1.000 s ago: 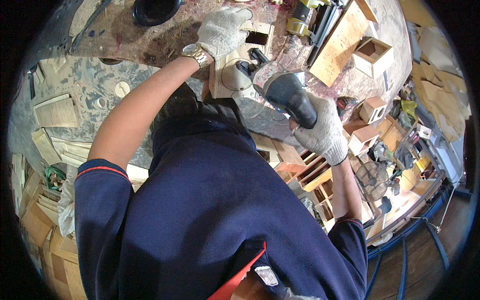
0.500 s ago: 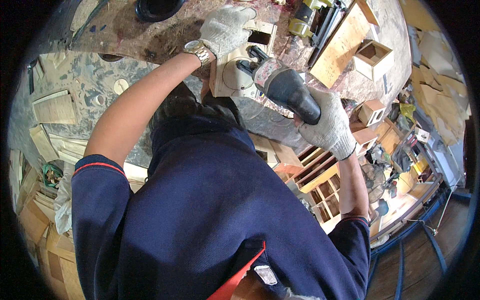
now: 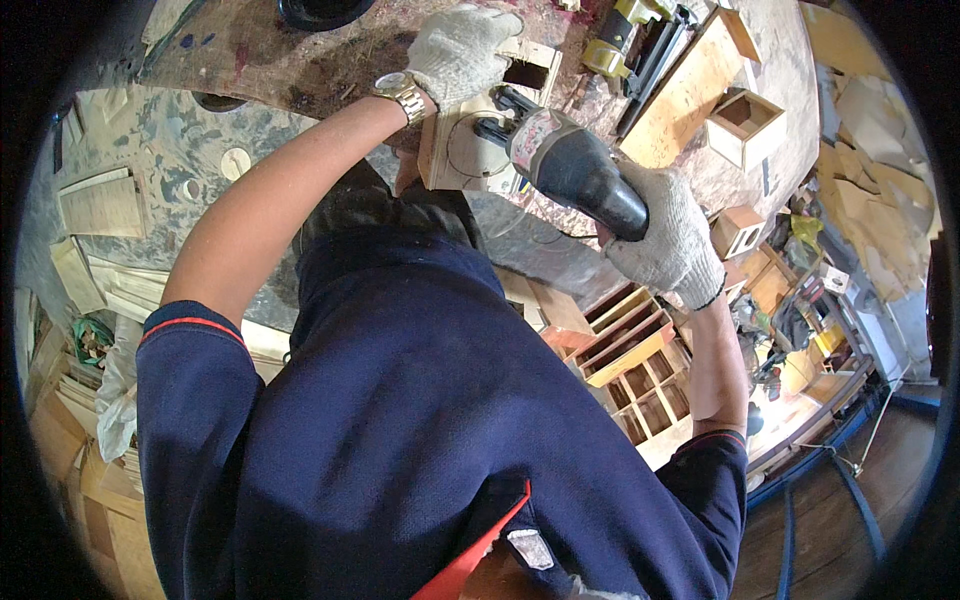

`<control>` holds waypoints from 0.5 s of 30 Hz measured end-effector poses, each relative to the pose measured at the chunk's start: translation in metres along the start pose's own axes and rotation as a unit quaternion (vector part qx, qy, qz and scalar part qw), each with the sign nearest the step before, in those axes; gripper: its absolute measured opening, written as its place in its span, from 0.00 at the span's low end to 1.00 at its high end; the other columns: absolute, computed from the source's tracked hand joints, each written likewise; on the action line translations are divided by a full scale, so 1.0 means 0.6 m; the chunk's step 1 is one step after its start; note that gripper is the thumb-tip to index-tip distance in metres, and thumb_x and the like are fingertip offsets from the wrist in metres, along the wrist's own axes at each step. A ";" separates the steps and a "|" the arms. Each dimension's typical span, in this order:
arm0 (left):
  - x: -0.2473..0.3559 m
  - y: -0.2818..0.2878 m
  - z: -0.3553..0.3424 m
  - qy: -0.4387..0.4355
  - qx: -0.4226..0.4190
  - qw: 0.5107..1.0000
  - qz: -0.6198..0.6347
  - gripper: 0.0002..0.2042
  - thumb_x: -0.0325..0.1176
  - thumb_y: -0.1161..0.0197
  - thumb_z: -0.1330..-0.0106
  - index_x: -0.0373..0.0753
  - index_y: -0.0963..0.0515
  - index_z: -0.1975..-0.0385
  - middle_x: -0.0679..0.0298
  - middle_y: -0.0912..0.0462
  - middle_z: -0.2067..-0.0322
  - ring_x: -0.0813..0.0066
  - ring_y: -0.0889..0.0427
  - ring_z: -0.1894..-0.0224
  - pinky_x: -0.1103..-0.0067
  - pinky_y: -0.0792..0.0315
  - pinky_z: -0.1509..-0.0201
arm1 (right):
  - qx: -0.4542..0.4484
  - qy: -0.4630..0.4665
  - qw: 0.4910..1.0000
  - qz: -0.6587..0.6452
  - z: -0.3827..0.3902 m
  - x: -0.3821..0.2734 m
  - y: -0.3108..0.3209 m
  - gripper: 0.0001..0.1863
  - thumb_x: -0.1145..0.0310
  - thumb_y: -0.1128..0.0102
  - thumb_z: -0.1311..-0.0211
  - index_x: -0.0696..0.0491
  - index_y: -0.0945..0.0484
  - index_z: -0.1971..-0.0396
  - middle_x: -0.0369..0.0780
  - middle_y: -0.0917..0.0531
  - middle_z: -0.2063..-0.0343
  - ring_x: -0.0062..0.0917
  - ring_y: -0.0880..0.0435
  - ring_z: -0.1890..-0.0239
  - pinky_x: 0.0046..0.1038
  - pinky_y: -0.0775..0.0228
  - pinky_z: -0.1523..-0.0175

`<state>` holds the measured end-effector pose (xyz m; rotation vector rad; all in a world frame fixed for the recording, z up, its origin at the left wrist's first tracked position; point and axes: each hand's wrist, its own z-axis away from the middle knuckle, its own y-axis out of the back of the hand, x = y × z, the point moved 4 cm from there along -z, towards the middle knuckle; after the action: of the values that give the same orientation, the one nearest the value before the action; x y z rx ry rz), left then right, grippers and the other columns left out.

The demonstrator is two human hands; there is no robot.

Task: The person uses a handheld rotary tool to carve a circular recess into a small wooden block on a cluttered workbench. They repeatedly pause to clear wood shavings and inspect the cut, then resume carving until the recess is formed.

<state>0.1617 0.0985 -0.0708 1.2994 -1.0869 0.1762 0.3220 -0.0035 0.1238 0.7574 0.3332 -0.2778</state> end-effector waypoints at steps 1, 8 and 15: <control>0.002 0.003 0.000 -0.008 0.013 1.000 0.005 0.09 0.35 0.37 0.45 0.40 0.20 0.66 0.53 0.16 0.62 0.51 0.17 0.55 0.58 0.23 0.51 | -0.019 -0.011 1.000 -0.011 -0.002 0.002 0.000 0.21 0.67 0.32 0.58 0.56 0.18 0.59 0.51 0.17 0.73 0.47 0.15 0.69 0.38 0.23 0.60; 0.009 0.006 -0.019 0.014 -0.100 0.995 -0.016 0.10 0.37 0.36 0.45 0.40 0.19 0.66 0.51 0.15 0.61 0.51 0.16 0.53 0.60 0.22 0.50 | -0.051 -0.055 0.997 -0.026 0.001 -0.001 -0.003 0.27 0.60 0.29 0.60 0.56 0.19 0.57 0.52 0.16 0.71 0.49 0.14 0.65 0.41 0.22 0.58; 0.040 -0.048 -0.055 -0.127 -0.171 0.976 -0.034 0.12 0.30 0.33 0.45 0.46 0.15 0.60 0.54 0.13 0.65 0.52 0.13 0.57 0.60 0.20 0.51 | 0.014 -0.135 0.984 -0.115 0.037 -0.014 -0.055 0.21 0.67 0.32 0.56 0.56 0.17 0.59 0.51 0.15 0.75 0.45 0.12 0.68 0.39 0.23 0.60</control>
<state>0.2112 0.1055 -0.0693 1.0634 -1.2247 -0.2276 0.3067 -0.0410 0.1214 0.6986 0.1596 -0.5983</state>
